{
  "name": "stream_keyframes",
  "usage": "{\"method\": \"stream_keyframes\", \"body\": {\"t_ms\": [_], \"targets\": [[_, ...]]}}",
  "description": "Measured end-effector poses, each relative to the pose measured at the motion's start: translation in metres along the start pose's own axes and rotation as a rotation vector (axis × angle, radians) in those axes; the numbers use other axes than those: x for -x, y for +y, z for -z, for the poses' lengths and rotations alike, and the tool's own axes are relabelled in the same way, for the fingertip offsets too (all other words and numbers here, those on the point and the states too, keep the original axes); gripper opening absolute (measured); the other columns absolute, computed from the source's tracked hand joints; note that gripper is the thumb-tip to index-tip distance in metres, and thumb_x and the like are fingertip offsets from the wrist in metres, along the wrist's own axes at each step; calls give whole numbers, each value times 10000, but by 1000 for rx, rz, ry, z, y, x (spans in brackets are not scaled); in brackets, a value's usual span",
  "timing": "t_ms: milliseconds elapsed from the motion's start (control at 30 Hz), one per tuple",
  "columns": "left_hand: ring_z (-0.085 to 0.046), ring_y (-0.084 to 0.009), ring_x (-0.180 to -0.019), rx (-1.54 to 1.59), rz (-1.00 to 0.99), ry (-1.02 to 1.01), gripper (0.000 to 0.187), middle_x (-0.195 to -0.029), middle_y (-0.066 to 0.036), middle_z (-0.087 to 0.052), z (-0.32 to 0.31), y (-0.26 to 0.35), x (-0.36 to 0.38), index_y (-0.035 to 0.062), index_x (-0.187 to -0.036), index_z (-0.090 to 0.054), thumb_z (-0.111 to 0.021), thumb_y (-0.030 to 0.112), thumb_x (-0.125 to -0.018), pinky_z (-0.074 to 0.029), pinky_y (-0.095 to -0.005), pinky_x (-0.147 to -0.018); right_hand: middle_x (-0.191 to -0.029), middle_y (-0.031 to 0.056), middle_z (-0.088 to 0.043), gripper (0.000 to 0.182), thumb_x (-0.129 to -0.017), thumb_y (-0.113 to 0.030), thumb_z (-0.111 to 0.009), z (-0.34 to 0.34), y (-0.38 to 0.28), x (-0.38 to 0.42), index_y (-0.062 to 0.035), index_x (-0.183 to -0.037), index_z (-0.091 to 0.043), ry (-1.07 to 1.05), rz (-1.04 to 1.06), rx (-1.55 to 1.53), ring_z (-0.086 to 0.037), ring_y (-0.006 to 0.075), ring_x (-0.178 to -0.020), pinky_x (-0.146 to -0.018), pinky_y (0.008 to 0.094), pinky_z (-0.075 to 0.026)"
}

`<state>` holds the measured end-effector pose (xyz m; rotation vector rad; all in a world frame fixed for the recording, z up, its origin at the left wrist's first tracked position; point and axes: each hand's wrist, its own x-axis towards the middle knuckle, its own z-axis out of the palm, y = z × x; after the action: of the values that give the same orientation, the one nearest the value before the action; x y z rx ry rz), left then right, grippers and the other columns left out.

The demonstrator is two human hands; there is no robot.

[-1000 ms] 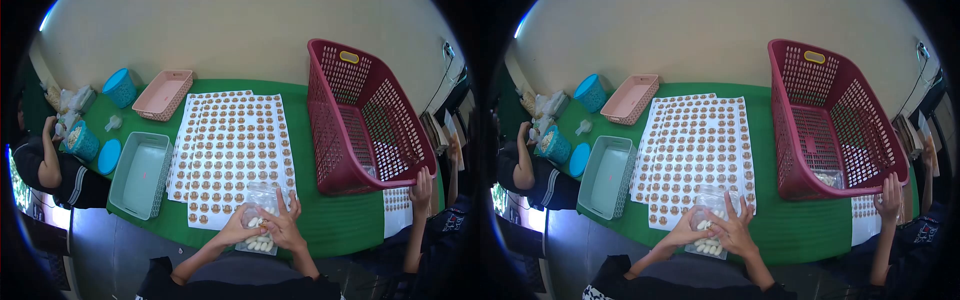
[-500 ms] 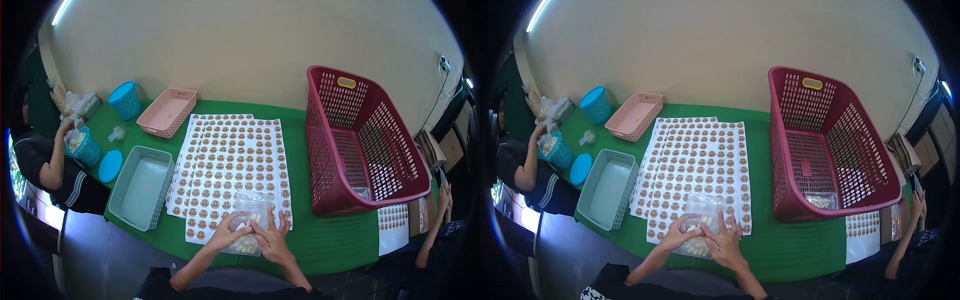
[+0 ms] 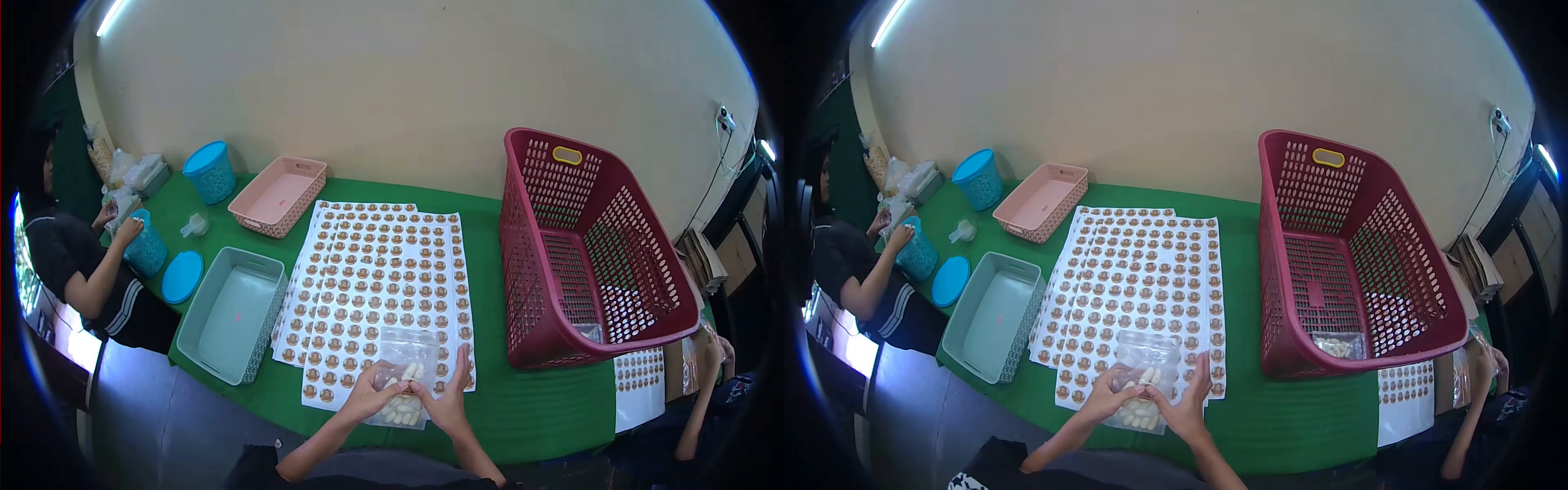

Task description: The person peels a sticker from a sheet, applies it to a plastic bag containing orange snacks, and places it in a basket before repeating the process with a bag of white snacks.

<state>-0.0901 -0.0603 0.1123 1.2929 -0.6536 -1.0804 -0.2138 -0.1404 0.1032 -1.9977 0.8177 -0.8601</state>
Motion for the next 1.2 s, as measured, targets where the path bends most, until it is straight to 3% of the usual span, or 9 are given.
{"method": "stream_keyframes", "body": {"t_ms": [67, 133, 233, 467, 567, 633, 967, 1033, 1200], "targets": [[-499, -68, -800, 27, -6, -8, 225, -830, -51, -550, 2, -3, -1, 13, -912, -496, -592, 129, -745, -413, -204, -672, -1214, 207, -291, 543, -760, -207, -570, 2, 3, 0, 79, -1144, -312, 95, -128, -235, -281, 267, -1133, -900, 364, -264], [-502, -70, -792, -31, -2, -56, 196, -804, -55, -558, 2, -8, 0, 17, -858, -519, -592, 162, -748, -407, -212, -680, -1034, 120, -482, 455, -715, -139, -635, 10, 10, -2, 21, -1080, -414, -347, -412, -777, -473, 147, -945, -775, 285, -410], [-505, -86, -794, -139, -33, 73, 197, -802, -59, -562, -1, -18, -2, 19, -838, -523, -584, 186, -753, -398, -238, -713, -856, 48, -561, 308, -733, -130, -618, 1, 16, 3, 10, -970, -479, -365, -420, -695, -536, 85, -762, -668, 213, -442], [-512, -136, -841, -59, -78, 172, 237, -842, -61, -569, -16, -2, 1, 23, -936, -543, -559, 189, -768, -383, -277, -783, -833, 57, -567, 246, -720, -104, -627, 8, 1, -3, 17, -895, -503, -427, -384, -619, -545, 93, -742, -649, 223, -454], [-521, -141, -853, -122, -291, 429, 273, -867, -79, -578, -14, 1, -3, 0, -969, -552, -559, 189, -772, -389, -271, -793, -815, 55, -564, 266, -693, -89, -651, 8, 2, 1, 20, -886, -503, -401, -396, -714, -538, 86, -729, -636, 217, -449], [-542, -135, -816, 90, -22, 126, 258, -842, -89, -589, 4, -5, -7, -33, -934, -564, -559, 171, -776, -418, -253, -751, -819, 58, -558, 299, -668, -78, -670, 7, 2, 5, 28, -888, -497, -439, -402, -669, -528, 79, -722, -633, 212, -440], [-523, -73, -588, -190, -93, 137, 224, -646, -58, -584, -5, -10, -3, -27, -690, -568, -577, 183, -767, -405, -193, -538, -812, 28, -548, 217, -751, -153, -584, 1, 17, 9, -16, -906, -520, -376, -348, -655, -511, 89, -730, -676, 220, -414], [-513, -66, -582, -193, -74, 82, 218, -634, -51, -577, -5, -15, -2, -19, -694, -566, -585, 188, -759, -403, -199, -532, -809, 37, -553, 174, -792, -153, -527, 1, 13, 6, 3, -867, -545, -258, -387, -846, -508, 87, -723, -680, 214, -403], [-487, -49, -565, -302, -38, 8, 221, -603, -34, -561, -7, -2, 6, 7, -677, -560, -589, 212, -753, -388, -196, -517, -773, 39, -552, 133, -779, -113, -538, 7, 15, 8, 14, -776, -578, -256, -356, -746, -507, 94, -693, -628, 215, -401]]}}
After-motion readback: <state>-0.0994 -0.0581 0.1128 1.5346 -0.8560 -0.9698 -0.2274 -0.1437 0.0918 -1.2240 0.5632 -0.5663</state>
